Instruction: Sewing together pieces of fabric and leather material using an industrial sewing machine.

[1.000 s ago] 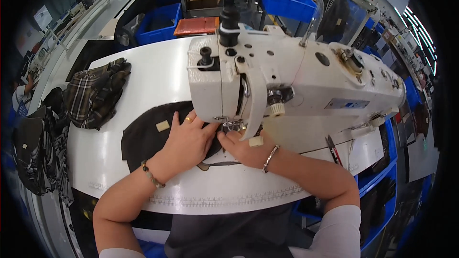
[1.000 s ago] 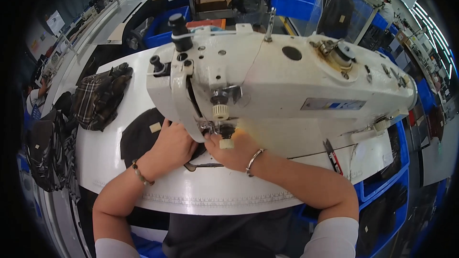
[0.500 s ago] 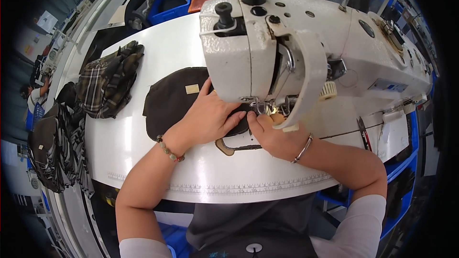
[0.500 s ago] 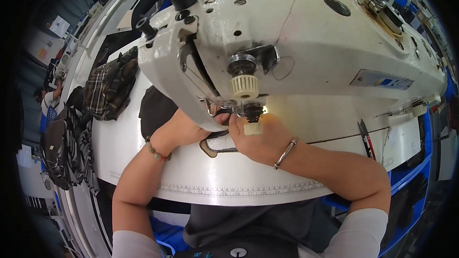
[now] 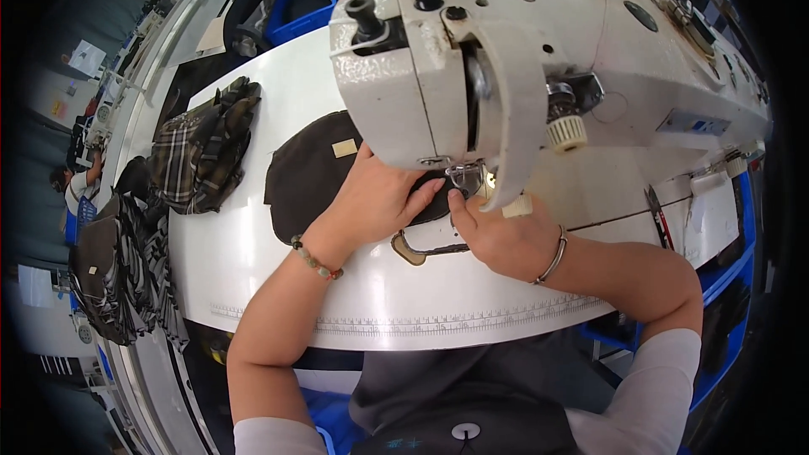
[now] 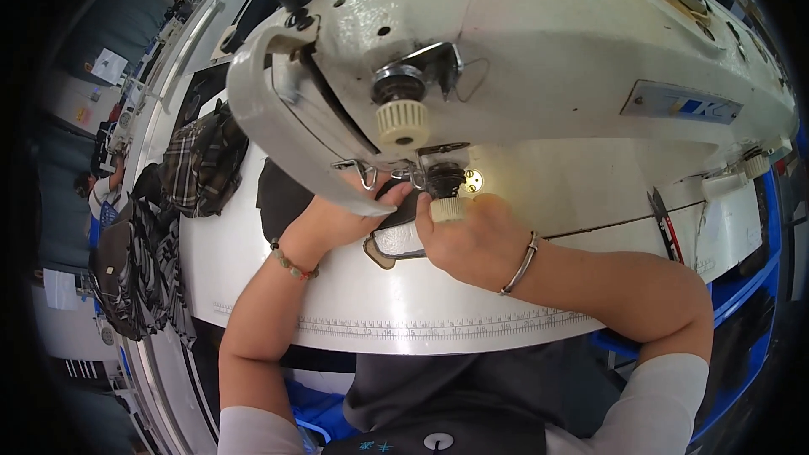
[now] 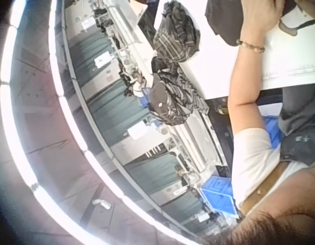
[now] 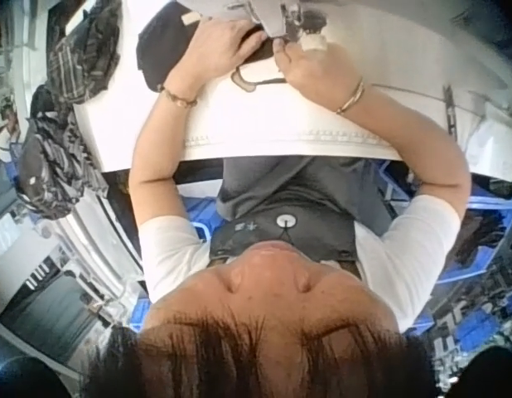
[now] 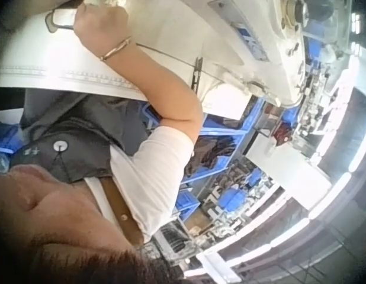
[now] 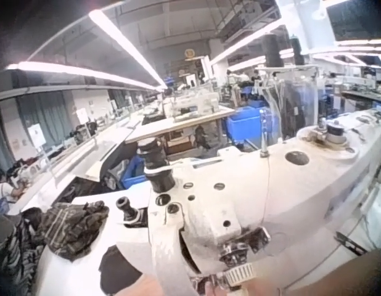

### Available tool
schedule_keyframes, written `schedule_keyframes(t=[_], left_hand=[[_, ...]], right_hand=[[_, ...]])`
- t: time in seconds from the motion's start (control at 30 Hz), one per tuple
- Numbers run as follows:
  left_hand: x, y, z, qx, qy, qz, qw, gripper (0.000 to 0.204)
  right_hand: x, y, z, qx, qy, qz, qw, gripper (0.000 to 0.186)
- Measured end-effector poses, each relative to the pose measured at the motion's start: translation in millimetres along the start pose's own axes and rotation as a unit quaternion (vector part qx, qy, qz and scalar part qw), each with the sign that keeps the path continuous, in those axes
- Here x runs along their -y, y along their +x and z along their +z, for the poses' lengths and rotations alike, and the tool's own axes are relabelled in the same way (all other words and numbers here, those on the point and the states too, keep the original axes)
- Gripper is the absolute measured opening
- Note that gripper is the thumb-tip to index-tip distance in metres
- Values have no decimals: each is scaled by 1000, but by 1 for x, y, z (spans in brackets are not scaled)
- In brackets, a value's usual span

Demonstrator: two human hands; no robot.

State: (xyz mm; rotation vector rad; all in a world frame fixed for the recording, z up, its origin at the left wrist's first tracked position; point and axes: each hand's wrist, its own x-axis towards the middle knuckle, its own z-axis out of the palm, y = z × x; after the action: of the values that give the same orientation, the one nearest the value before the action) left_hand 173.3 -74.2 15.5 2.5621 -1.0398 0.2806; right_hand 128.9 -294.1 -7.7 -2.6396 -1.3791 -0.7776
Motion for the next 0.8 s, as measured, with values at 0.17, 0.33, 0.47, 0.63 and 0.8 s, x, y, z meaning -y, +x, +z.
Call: schedule_keyframes(t=[0.17, 0.33, 0.47, 0.63, 0.8], left_hand=[[-3, -12, -3, -6, -18, -6, 1000, 24], [-23, -20, -10, -22, -6, 46, 999, 19], [-17, -19, -15, 8, 9, 45, 999, 21], [-16, -17, -13, 8, 23, 30, 999, 21], [-16, -17, -8, 0, 25, 20, 999, 23]], right_hand=[[-1, 0, -9, -14, 20, -4, 1000, 42], [3, 3, -12, -17, 24, 0, 1000, 39], [6, 3, -16, 3, 29, 3, 1000, 34], [7, 2, -13, 4, 24, -1, 1000, 27], [7, 2, -16, 16, 19, -2, 1000, 21]])
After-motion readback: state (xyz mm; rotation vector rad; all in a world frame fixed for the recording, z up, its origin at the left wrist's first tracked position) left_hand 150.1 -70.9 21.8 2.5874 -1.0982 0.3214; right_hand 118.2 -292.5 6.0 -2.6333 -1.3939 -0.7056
